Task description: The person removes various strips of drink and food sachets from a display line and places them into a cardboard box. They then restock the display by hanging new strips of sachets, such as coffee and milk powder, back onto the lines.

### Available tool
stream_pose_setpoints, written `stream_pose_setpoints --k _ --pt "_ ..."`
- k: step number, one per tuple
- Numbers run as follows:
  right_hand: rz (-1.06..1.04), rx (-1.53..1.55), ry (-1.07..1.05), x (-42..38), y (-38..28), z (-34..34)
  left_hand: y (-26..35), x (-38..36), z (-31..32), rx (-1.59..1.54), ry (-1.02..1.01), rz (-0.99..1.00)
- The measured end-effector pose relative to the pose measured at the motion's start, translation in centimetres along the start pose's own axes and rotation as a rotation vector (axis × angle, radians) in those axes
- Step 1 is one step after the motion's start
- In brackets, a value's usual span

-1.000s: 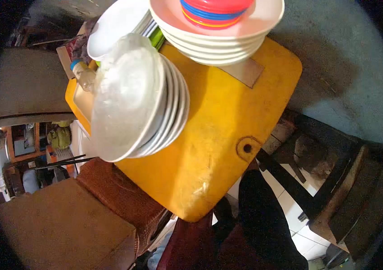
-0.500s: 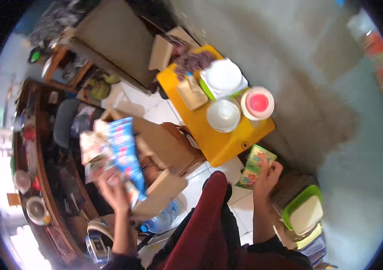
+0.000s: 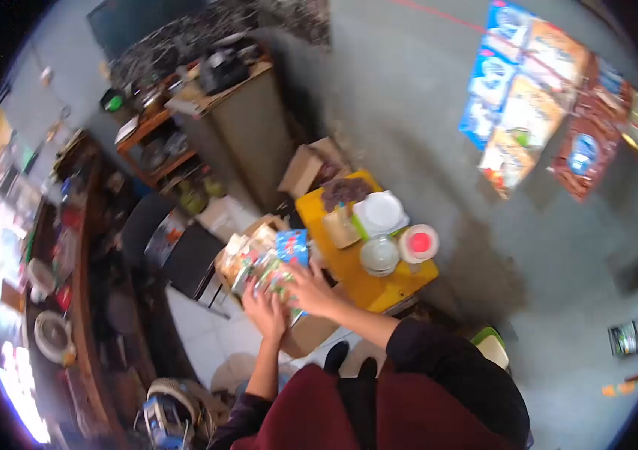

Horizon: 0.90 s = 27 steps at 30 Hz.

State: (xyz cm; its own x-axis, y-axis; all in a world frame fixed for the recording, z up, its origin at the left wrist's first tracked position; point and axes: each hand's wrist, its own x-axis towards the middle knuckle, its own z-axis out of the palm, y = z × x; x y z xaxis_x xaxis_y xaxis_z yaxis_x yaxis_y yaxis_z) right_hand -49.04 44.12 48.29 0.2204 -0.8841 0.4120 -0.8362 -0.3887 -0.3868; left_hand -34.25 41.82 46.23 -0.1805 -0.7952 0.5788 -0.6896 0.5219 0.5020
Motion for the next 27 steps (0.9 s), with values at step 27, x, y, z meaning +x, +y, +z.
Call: stream_pose_setpoints --k 27 --pt "1.375 -1.472 1.396 -27.8 -18.6 -60.2 60.9 11.5 -10.6 -0.961 -0.358 1.064"
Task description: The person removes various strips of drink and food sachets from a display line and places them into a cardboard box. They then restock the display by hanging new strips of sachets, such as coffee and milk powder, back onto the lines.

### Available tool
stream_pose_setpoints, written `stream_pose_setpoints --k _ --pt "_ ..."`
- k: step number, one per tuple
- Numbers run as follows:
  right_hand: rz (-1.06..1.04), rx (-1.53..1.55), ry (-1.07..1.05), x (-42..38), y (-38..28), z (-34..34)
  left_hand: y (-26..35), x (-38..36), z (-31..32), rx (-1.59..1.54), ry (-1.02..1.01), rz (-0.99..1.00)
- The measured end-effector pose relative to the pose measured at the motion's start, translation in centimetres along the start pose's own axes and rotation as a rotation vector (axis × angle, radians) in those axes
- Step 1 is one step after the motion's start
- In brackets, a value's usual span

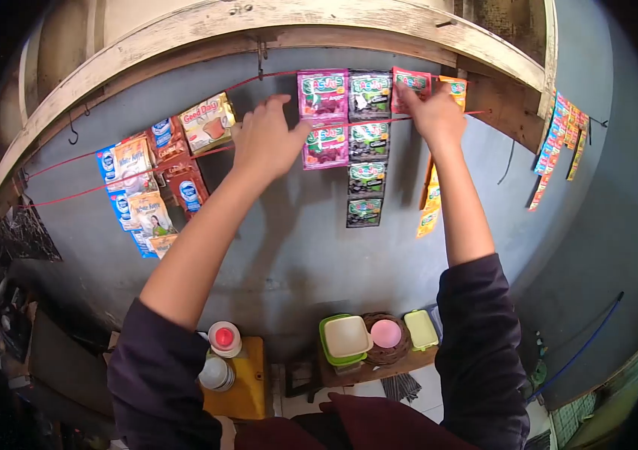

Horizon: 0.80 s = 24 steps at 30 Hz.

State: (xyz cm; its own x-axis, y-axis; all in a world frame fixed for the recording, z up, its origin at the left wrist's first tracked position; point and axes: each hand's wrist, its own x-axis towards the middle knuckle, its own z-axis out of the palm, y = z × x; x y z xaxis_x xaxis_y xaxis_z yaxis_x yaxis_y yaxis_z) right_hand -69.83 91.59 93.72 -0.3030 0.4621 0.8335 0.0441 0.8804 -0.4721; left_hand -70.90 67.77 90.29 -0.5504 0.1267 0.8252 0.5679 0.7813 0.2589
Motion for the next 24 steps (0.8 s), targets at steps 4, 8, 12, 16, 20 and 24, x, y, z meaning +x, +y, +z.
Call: stream_pose_setpoints --k 4,8,12,16,20,24 --pt "0.037 0.031 -0.260 0.1 -0.2 -0.1 0.4 2.6 1.9 -0.098 -0.199 -0.258" --pt "0.072 0.100 -0.260 1.1 -0.1 -1.9 0.6 3.6 2.7 -0.468 -0.119 -0.314" --pt "0.150 0.341 -0.361 4.8 0.4 -1.0 2.3 4.8 1.2 -0.864 -0.109 -0.280" --pt "0.068 1.068 -0.311 4.9 0.5 -1.2 5.0 4.8 -0.5 -1.204 0.072 -0.331" --pt "0.113 1.200 -0.431 3.0 0.7 -2.4 4.6 3.7 0.1 -1.496 0.186 -0.179" --pt "0.091 1.577 -0.529 -1.4 0.4 -3.0 4.8 -1.3 -0.7 -1.645 0.308 -0.088"
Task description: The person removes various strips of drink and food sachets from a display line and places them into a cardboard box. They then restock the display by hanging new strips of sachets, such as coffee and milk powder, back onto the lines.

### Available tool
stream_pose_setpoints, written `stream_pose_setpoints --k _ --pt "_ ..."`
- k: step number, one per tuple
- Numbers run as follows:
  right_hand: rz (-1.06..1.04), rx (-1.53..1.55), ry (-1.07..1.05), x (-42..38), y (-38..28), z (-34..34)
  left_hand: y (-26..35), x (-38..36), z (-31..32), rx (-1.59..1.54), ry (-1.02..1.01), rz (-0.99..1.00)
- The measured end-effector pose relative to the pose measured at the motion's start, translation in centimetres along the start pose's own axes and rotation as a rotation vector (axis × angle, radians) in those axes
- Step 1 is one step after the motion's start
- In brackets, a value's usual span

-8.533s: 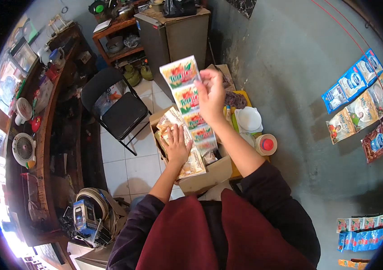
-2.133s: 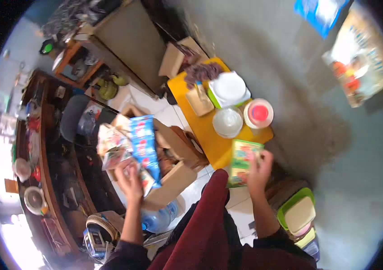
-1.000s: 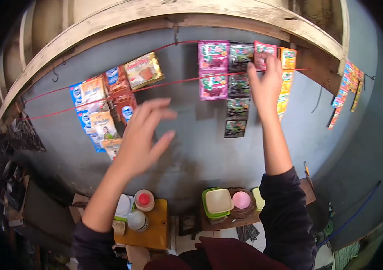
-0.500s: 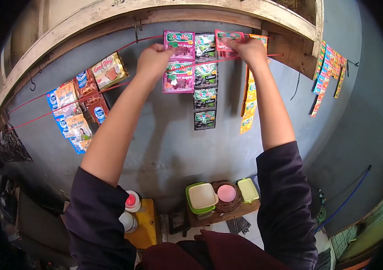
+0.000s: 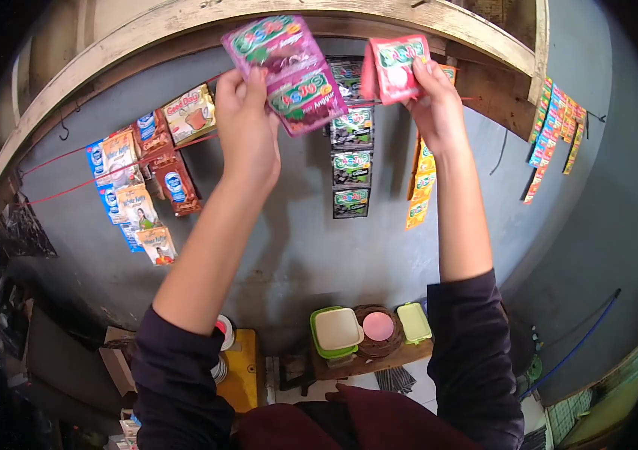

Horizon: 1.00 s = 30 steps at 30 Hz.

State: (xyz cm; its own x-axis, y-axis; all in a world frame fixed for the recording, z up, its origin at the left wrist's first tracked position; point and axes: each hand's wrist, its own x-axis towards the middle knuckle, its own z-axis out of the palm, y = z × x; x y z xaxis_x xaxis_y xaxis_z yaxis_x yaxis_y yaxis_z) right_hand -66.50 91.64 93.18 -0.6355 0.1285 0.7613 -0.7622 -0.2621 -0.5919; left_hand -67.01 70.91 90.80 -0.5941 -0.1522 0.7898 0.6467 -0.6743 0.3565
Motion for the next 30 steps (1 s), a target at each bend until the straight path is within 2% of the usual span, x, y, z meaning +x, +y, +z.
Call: stream_pose_setpoints --k 3,4,6,7,11,13,14,16,18,20,21,22,24,26,27,28,29,30 --pt "-0.098 0.187 0.023 -2.9 1.0 1.7 1.5 -3.1 -0.9 -0.084 0.120 -0.038" --pt "-0.086 0.199 0.014 -3.8 1.5 2.5 2.2 -3.9 -1.4 -0.059 0.113 0.029" --pt "-0.268 0.180 0.105 -5.6 2.6 4.6 4.3 -5.6 -2.7 -0.006 0.126 0.107" --pt "-0.295 0.155 0.118 -6.3 3.7 5.1 5.6 -6.5 -3.4 0.034 0.122 0.141" --pt "-0.157 0.267 0.002 -10.8 7.3 9.6 10.8 -11.4 -8.0 0.412 0.283 0.303" --pt "-0.023 0.139 -0.120 -13.4 10.4 11.9 13.2 -14.3 -11.5 0.514 0.341 0.362" --pt "0.022 0.191 -0.162 -15.0 11.3 13.5 14.6 -16.1 -12.8 0.543 0.393 0.360" --pt "0.286 0.318 -0.367 -18.3 12.9 17.5 17.7 -20.2 -15.3 0.650 0.533 0.290" --pt "0.458 0.481 -0.483 -21.6 14.4 21.7 21.3 -25.5 -18.6 0.813 0.575 0.242" --pt "0.580 0.355 -0.892 -24.9 16.8 24.4 24.9 -29.7 -20.3 0.973 0.736 0.210" --pt "0.598 0.335 -1.035 -27.1 18.5 26.2 26.7 -30.6 -19.6 0.939 0.848 0.165" --pt "0.627 0.371 -1.088 -29.3 19.7 28.0 28.6 -33.0 -21.0 0.993 0.868 0.179" --pt "0.368 0.228 -1.292 -32.8 21.0 31.1 31.1 -34.5 -20.5 1.207 0.982 0.213" --pt "0.349 0.128 -1.307 -36.5 20.1 34.2 34.2 -39.3 -22.4 1.275 1.080 0.139" --pt "0.339 0.204 -1.261 -38.8 20.7 35.7 35.2 -40.7 -22.6 1.472 1.034 0.125" --pt "0.200 0.207 -1.198 -40.7 21.2 36.8 35.9 -41.9 -22.8 1.665 0.979 0.103" --pt "0.087 0.254 -1.108 -42.8 21.7 37.7 35.5 -42.2 -22.9 1.630 0.946 0.213" --pt "-0.021 0.298 -1.011 -44.8 22.3 38.4 35.5 -43.6 -23.6 1.794 0.905 0.169"
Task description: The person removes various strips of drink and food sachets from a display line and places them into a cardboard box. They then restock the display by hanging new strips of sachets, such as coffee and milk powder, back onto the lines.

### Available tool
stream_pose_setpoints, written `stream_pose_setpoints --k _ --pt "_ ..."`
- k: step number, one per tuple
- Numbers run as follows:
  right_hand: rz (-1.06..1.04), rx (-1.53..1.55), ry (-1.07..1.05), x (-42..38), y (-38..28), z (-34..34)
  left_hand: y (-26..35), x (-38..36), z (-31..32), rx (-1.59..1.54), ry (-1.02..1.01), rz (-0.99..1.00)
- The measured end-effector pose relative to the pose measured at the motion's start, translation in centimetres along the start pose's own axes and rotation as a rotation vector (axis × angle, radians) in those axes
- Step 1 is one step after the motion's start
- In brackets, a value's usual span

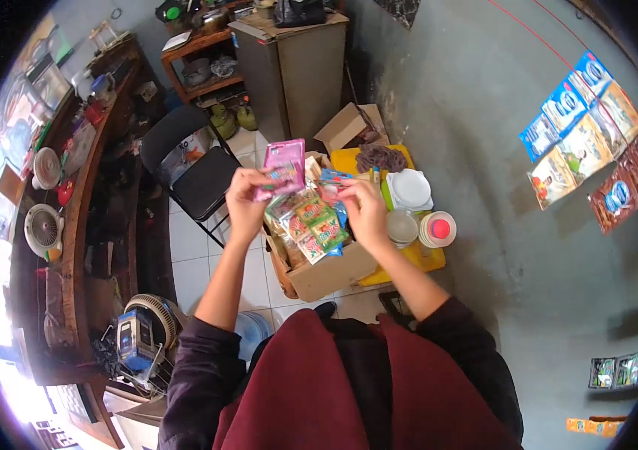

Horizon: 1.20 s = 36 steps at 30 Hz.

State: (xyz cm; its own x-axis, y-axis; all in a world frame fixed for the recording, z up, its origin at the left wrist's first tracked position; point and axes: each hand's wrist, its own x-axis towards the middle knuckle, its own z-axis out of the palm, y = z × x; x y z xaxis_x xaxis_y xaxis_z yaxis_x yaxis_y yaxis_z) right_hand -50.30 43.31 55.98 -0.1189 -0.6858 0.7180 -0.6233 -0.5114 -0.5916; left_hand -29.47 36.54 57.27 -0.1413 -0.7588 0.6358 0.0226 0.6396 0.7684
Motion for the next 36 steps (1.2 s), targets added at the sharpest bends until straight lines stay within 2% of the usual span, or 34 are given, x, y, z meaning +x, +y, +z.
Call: stream_pose_setpoints --k 2,3,4,6,7,9,13,15,17,18,20,22,24,26,28,30,32,33,34,36 --pt "-0.046 -0.089 -0.084 -2.2 1.4 2.5 -2.6 -2.4 -0.2 0.070 -0.068 -0.024" --pt "0.047 -0.115 -0.251 -4.3 3.9 4.2 -3.5 -4.1 -0.1 0.202 -0.170 -0.077" --pt "0.041 -0.110 -0.253 -5.9 4.9 4.8 -4.3 -5.8 0.0 0.333 -0.273 -0.131" --pt "0.075 -0.024 -0.410 -7.5 5.8 5.1 -6.2 -8.7 0.1 0.707 -0.485 0.034" --pt "0.142 -0.029 -0.490 -7.4 6.1 4.7 -6.2 -9.3 0.0 0.710 -0.484 0.038" --pt "0.136 -0.017 -0.511 -7.0 5.8 4.4 -5.8 -10.0 0.3 0.645 -0.511 -0.125" --pt "0.145 -0.020 -0.540 -6.4 5.0 4.0 -3.9 -8.9 0.9 0.674 -0.485 -0.190" --pt "0.007 -0.071 -0.517 -6.0 4.2 3.5 -3.4 -8.3 1.5 0.683 -0.399 -0.259" --pt "-0.028 -0.109 -0.407 -6.0 3.7 2.4 -2.8 -7.6 1.8 0.644 -0.348 -0.176" --pt "-0.033 -0.189 -0.430 -5.6 3.2 1.3 -2.2 -6.9 1.9 0.596 -0.353 -0.157" --pt "0.048 -0.223 -0.351 -3.6 1.3 -2.7 0.4 -4.8 2.9 0.446 -0.370 -0.122" --pt "-0.047 -0.211 -0.194 -0.6 -1.0 -8.1 2.4 -2.1 4.6 0.267 -0.490 -0.308" --pt "-0.082 -0.364 0.044 2.8 -4.1 -14.7 5.6 1.1 7.5 0.263 -0.713 -0.064" --pt "-0.175 -0.657 0.295 6.1 -7.4 -21.5 10.6 5.2 11.5 0.028 -0.985 0.205" --pt "-0.279 -0.898 0.582 9.0 -11.1 -27.7 13.5 8.8 15.9 -0.208 -1.086 0.185" --pt "-0.319 -1.022 0.730 11.5 -14.1 -33.4 18.9 12.0 20.3 -0.398 -1.097 -0.043" --pt "-0.182 -1.362 0.882 12.2 -16.5 -37.9 22.8 14.7 25.6 -0.536 -0.974 0.337" --pt "-0.090 -1.496 0.980 12.2 -17.3 -39.5 24.8 15.6 28.2 -0.567 -0.934 0.385" --pt "-0.096 -1.520 0.987 12.1 -17.8 -40.5 26.8 16.1 30.7 -0.599 -0.891 0.431" --pt "0.380 -1.510 1.058 11.7 -18.5 -42.1 29.3 16.4 36.2 -0.536 -0.793 0.442"
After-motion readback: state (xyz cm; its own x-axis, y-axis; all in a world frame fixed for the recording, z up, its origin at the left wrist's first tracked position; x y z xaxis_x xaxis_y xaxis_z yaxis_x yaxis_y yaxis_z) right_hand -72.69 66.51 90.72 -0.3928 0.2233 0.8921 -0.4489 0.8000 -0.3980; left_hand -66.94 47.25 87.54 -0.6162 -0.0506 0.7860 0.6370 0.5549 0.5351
